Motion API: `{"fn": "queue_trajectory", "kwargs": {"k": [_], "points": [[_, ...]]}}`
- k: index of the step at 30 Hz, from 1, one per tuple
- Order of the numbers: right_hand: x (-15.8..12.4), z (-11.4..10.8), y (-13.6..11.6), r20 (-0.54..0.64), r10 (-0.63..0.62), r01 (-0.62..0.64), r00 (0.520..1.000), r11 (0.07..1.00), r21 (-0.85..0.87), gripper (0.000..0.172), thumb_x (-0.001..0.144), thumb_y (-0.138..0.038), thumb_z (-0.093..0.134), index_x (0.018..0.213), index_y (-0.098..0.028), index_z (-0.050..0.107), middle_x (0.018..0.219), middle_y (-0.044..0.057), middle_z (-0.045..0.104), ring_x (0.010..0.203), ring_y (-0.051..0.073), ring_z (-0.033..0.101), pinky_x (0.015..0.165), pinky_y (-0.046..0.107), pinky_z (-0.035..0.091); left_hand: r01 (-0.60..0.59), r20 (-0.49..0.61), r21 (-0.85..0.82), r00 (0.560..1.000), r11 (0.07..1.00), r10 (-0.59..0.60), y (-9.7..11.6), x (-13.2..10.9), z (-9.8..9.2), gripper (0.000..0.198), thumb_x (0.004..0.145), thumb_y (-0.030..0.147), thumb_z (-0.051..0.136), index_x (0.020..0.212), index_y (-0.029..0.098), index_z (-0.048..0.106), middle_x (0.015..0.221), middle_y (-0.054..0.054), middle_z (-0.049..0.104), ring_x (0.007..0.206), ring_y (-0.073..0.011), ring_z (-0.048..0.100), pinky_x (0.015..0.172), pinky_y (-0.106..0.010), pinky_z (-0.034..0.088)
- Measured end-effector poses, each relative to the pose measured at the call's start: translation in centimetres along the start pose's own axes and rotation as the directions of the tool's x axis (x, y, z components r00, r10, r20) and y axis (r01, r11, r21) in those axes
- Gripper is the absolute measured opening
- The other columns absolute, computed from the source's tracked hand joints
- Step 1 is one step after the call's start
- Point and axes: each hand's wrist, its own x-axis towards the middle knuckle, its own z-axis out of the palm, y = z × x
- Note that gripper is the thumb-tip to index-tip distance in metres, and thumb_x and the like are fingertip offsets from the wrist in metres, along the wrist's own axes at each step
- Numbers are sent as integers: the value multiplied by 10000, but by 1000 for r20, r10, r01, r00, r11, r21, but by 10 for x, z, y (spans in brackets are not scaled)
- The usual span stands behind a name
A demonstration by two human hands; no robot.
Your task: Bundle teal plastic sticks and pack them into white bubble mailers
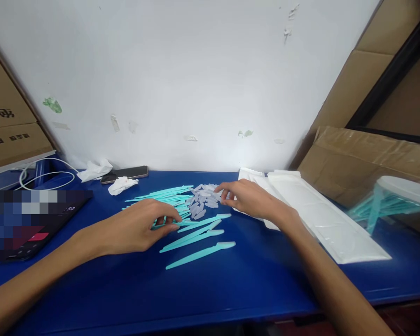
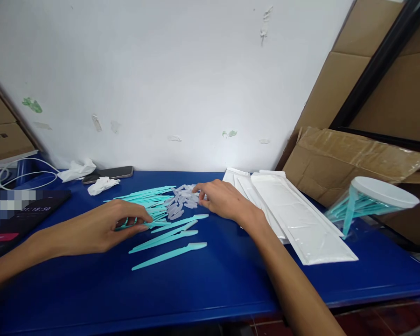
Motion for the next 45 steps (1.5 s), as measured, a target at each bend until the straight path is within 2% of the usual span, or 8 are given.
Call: {"fn": "queue_trajectory", "kwargs": {"k": [2, 4, 11, 16, 21, 34, 40, 45], "points": [[1, -1, -6, -13, -41, 42, 999, 997, 57, 203, 916, -277, 603, 1086, -253, 711, 983, 18, 767, 851, 190, 693, 692, 284, 475, -1, 68, -39, 998, 999, 4, -2, 3, 6, 301, 996, 438, 460, 1104, 302, 706, 1002, -1, 754, 842, -160, 681, 692, -247, 501], [2, 0, -13, -22, -84, 86, 996, 989, 123, 163, 931, -307, 599, 1017, -250, 725, 990, 12, 765, 856, 180, 694, 706, 279, 476, 12, 29, -23, 1000, 1000, -11, -3, 6, 12, 345, 1017, 432, 410, 1161, 284, 686, 1064, -19, 741, 908, -181, 681, 745, -277, 506], [2, 5, -26, -51, -135, 142, 989, 977, 158, 216, 962, -351, 576, 1083, -261, 730, 924, 7, 782, 781, 175, 705, 682, 281, 464, 53, -123, 47, 991, 997, -47, 1, 8, 21, 358, 1010, 388, 407, 1066, 217, 716, 849, -38, 687, 658, -151, 599, 527, -255, 414], [3, 5, -26, -71, -155, 165, 985, 970, 180, 244, 972, -364, 561, 1113, -278, 741, 997, 13, 782, 851, 181, 712, 744, 294, 487, 61, -127, 32, 990, 998, -57, 2, 8, 20, 356, 1016, 369, 399, 1077, 208, 710, 866, -41, 674, 664, -149, 579, 549, -256, 415], [2, 7, -29, -64, -195, 204, 979, 962, 181, 224, 979, -355, 558, 1084, -286, 744, 976, -9, 783, 840, 163, 704, 693, 264, 459, 84, -127, 31, 989, 996, -79, 2, 8, 25, 357, 1023, 377, 401, 1127, 209, 698, 861, -37, 667, 689, -158, 584, 571, -267, 409], [6, 22, -44, -93, -246, 260, 965, 945, 201, 222, 974, -276, 571, 1117, -268, 741, 1054, 4, 775, 921, 167, 698, 752, 273, 479, 5, -80, -65, 997, 998, -10, 4, 6, 37, 330, 1042, 312, 375, 1131, 228, 682, 903, -28, 662, 779, -156, 599, 654, -269, 424], [5, 17, -43, -55, -240, 246, 969, 936, 252, 204, 968, -313, 580, 1058, -253, 753, 968, -2, 775, 833, 154, 677, 692, 255, 449, 26, -47, -39, 999, 999, -28, 7, 7, 31, 302, 1024, 367, 418, 1083, 245, 687, 868, -8, 676, 737, -152, 586, 632, -269, 387], [3, 5, -17, 27, -208, 190, 978, 933, 307, 197, 925, -375, 630, 1005, -264, 772, 979, 9, 765, 845, 164, 673, 699, 263, 456, 100, -2, -12, 995, 995, -101, 6, 8, 12, 374, 1020, 395, 369, 875, 213, 661, 795, -5, 661, 675, -147, 554, 621, -283, 368]]}}
